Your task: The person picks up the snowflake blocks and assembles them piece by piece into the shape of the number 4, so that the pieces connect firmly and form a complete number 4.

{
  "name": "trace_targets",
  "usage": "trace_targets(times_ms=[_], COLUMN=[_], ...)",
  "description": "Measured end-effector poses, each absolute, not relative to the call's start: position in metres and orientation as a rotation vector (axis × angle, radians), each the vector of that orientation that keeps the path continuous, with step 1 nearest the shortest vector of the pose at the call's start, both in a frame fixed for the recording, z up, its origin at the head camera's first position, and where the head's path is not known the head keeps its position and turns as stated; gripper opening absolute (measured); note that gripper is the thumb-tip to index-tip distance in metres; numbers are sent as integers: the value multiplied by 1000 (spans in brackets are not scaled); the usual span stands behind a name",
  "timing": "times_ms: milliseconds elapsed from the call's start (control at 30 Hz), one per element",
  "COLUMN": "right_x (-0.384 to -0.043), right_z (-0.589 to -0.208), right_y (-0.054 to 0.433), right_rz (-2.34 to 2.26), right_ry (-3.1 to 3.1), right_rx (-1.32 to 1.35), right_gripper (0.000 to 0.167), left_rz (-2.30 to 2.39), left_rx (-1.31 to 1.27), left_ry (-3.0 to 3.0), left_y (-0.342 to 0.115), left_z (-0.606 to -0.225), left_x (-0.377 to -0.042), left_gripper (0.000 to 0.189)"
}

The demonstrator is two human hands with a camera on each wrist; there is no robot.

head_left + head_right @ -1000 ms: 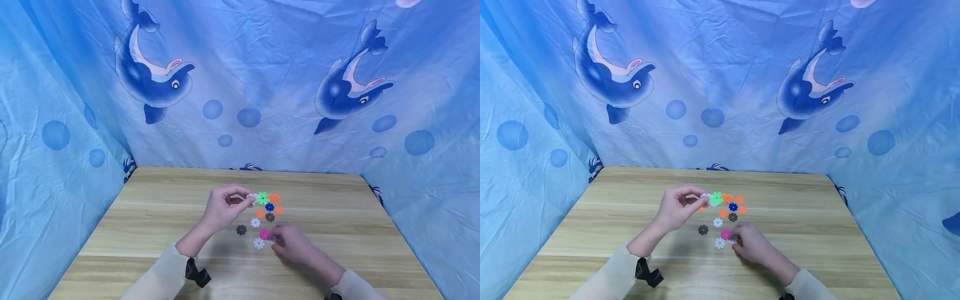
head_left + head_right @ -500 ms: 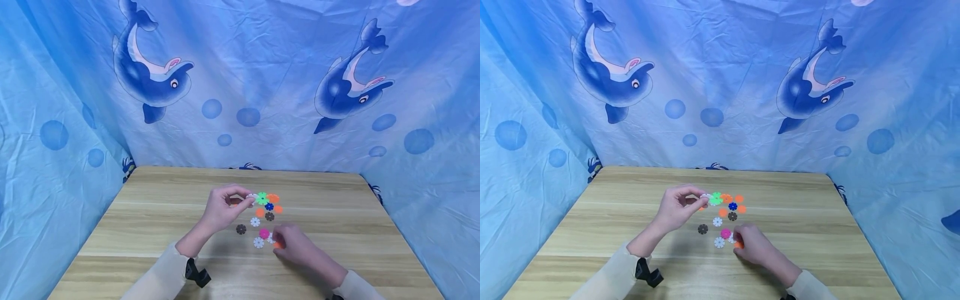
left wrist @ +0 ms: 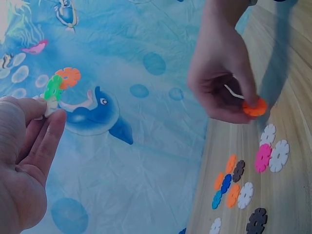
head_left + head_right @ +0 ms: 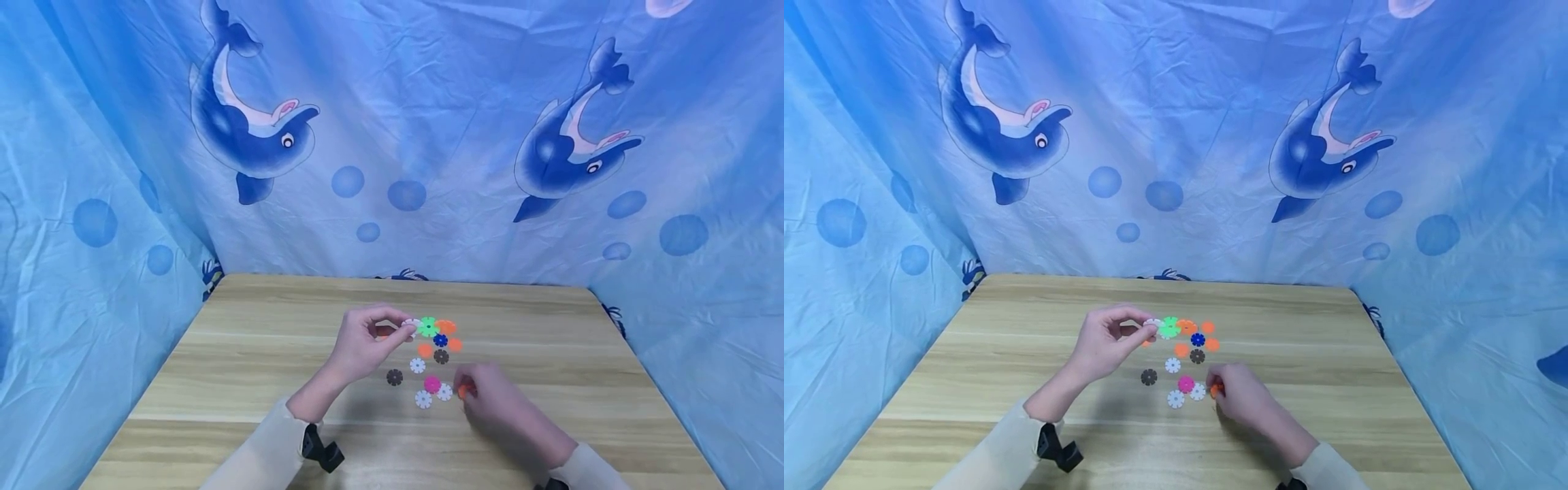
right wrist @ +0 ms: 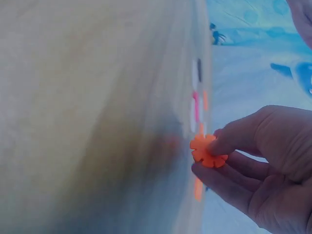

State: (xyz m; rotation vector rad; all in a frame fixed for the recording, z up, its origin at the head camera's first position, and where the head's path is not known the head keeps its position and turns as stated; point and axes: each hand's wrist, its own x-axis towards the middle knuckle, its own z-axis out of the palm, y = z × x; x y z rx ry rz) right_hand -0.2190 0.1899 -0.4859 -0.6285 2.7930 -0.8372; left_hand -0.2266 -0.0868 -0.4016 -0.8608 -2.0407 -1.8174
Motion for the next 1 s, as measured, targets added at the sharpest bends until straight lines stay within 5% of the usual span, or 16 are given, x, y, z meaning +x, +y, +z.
trace_targets(times_ms=[700, 1000], right_x=[-236, -235], right_z=[-426, -415], right_y=[196, 188], right_rz=[-1214, -1806], right_ry=[3169, 2816], right_rx=[-864, -799], right_gripper=[13, 14], left_rz=[-1790, -1770], left_rx=[-852, -849], left_ry=[-2069, -2084], left_y=[-85, -86], left_z=[-402, -403], left_x=[-226, -225], left_gripper=[8, 8])
